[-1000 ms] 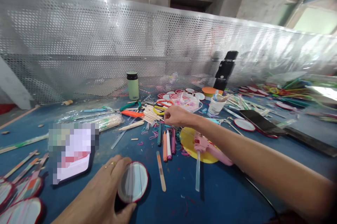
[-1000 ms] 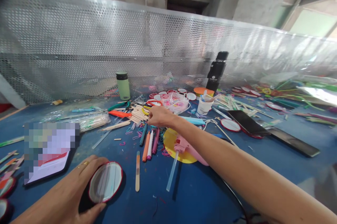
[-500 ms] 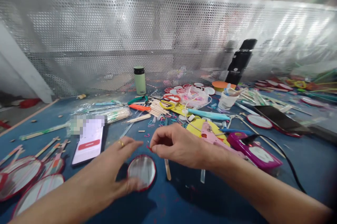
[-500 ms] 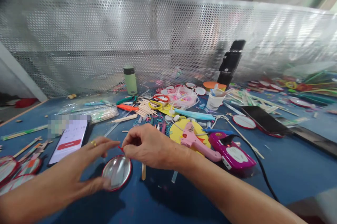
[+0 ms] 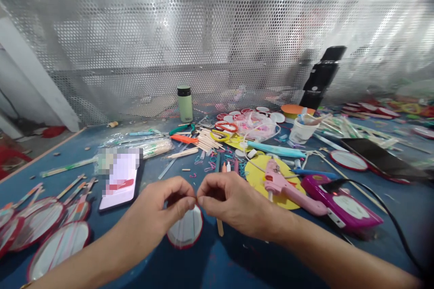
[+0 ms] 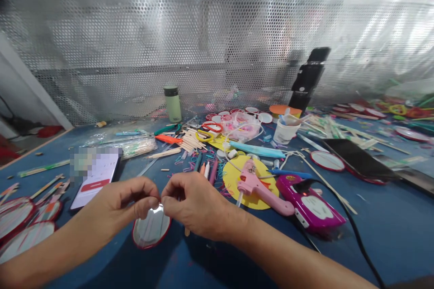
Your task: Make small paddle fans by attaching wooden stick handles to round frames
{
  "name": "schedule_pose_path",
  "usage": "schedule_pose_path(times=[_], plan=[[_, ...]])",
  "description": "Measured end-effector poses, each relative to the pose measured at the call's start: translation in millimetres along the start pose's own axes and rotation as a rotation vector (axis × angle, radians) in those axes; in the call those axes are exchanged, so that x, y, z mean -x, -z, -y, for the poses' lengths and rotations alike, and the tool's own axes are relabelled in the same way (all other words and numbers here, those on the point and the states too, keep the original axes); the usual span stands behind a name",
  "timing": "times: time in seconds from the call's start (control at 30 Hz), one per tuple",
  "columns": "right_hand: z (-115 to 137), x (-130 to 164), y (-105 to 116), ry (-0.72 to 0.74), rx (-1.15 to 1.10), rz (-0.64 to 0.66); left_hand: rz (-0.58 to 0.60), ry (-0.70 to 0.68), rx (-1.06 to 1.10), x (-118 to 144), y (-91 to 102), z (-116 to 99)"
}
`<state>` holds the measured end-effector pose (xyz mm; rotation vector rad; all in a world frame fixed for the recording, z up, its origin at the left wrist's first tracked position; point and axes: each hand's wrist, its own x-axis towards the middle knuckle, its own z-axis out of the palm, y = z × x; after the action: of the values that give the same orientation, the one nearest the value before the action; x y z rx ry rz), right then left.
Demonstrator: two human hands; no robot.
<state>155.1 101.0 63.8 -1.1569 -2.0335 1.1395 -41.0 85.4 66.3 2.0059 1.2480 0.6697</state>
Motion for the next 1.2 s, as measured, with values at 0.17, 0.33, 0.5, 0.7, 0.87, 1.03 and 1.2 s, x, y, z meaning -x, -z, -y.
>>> schedule_pose_path(times=[0.17, 0.33, 0.5, 0.7, 0.87, 1.03, 1.2], plan=[[-1.2, 1.7, 0.3, 0.057, 0.064, -0.063, 0.074, 0.003, 0.018, 1.2, -3.2, 8.4], [-1.0, 2.1, 2.5, 0.058, 0.062, -0.063, 0.065, -0.008, -0.016, 1.5, -3.4, 9.7], [1.6, 4.9, -3.2, 0.083, 0.033, -0.020, 0.010, -0.030, -0.130, 3.5, -3.7, 5.5], [1.7, 4.9, -3.9, 0.111, 0.006, -0.025, 0.062, 0.002, -0.142, 5.1, -5.8, 10.1], [-0.3, 2.2, -1.1, -0.023, -0.098, 0.023, 0.121, 0.049, -0.071, 4.8, -5.0, 13.7], [-1.8, -0.3, -1.4, -0.129, -0.254, 0.042, 0.153, 0.025, -0.037, 7.8, -2.8, 9.7], [0.7, 0.7, -5.0, -0.103, -0.320, 0.029, 0.109, 0.001, -0.039, 8.0, -3.6, 0.3]])
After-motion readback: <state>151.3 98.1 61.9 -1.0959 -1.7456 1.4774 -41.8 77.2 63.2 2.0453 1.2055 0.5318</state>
